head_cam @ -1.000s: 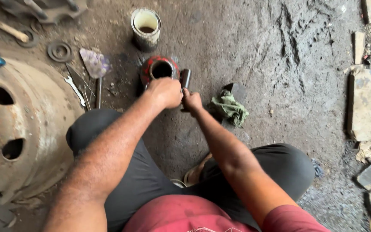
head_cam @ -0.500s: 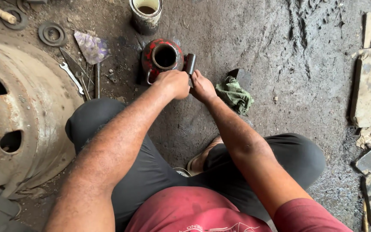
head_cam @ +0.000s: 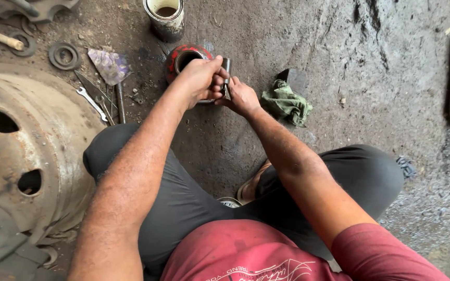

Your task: Cleaning and reassembling a red hydraulic bottle jack on a workshop floor.

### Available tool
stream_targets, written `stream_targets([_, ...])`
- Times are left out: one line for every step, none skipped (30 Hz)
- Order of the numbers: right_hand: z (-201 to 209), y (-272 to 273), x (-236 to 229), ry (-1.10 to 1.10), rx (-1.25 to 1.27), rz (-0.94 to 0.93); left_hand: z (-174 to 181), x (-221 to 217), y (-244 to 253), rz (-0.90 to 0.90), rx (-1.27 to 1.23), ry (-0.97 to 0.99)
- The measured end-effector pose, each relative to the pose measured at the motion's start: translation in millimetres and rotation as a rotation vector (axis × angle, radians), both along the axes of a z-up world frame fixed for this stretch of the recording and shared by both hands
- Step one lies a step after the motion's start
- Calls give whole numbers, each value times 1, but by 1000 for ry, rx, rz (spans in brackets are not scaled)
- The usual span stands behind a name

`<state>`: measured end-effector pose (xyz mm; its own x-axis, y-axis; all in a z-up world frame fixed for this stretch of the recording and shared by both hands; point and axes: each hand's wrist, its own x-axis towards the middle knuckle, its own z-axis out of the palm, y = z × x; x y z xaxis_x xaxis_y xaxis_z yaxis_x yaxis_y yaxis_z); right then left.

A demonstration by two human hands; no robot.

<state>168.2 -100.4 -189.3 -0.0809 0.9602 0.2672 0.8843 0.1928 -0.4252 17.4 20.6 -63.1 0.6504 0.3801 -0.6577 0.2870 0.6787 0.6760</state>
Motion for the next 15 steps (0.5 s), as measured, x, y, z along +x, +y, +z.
stream_targets([-1,0,0,13,-212,-92,-8,-3,-2,5,51,32])
stream_targets([-3,-1,-1,26,-425,-182,-17,-6,-3,9,103,65])
stream_targets([-16,-4,2,29,-427,-183,-26,-6,-15,7,101,67])
stream_targets([-30,-7,5,42,-430,-196,-36,-8,-27,-77,51,150])
stream_targets([-43,-8,7,50,-433,-201,-46,-9,-38,-155,1,229])
stream_targets([-52,-9,10,50,-434,-196,-60,-7,-51,-149,-1,230])
stream_targets([-62,-7,13,105,-342,-165,-74,-4,-62,-186,-45,268])
stream_targets([-71,-5,16,160,-250,-133,-88,-2,-72,-223,-90,306])
stream_targets([-71,-1,17,161,-250,-132,-105,0,-75,-222,-89,306])
stream_targets([-72,3,19,450,-375,-189,-123,2,-78,-187,-97,376])
stream_targets([-72,7,24,737,-499,-244,-140,6,-81,-152,-104,443])
stream_targets([-69,9,24,735,-499,-243,-174,10,-81,-151,-104,440])
stream_targets([-66,12,25,871,-580,-310,-207,13,-81,-64,-96,438])
stream_targets([-62,14,25,1008,-662,-377,-240,16,-80,23,-89,435])
stream_targets([-70,19,24,1006,-653,-369,-248,22,-79,27,-79,432])
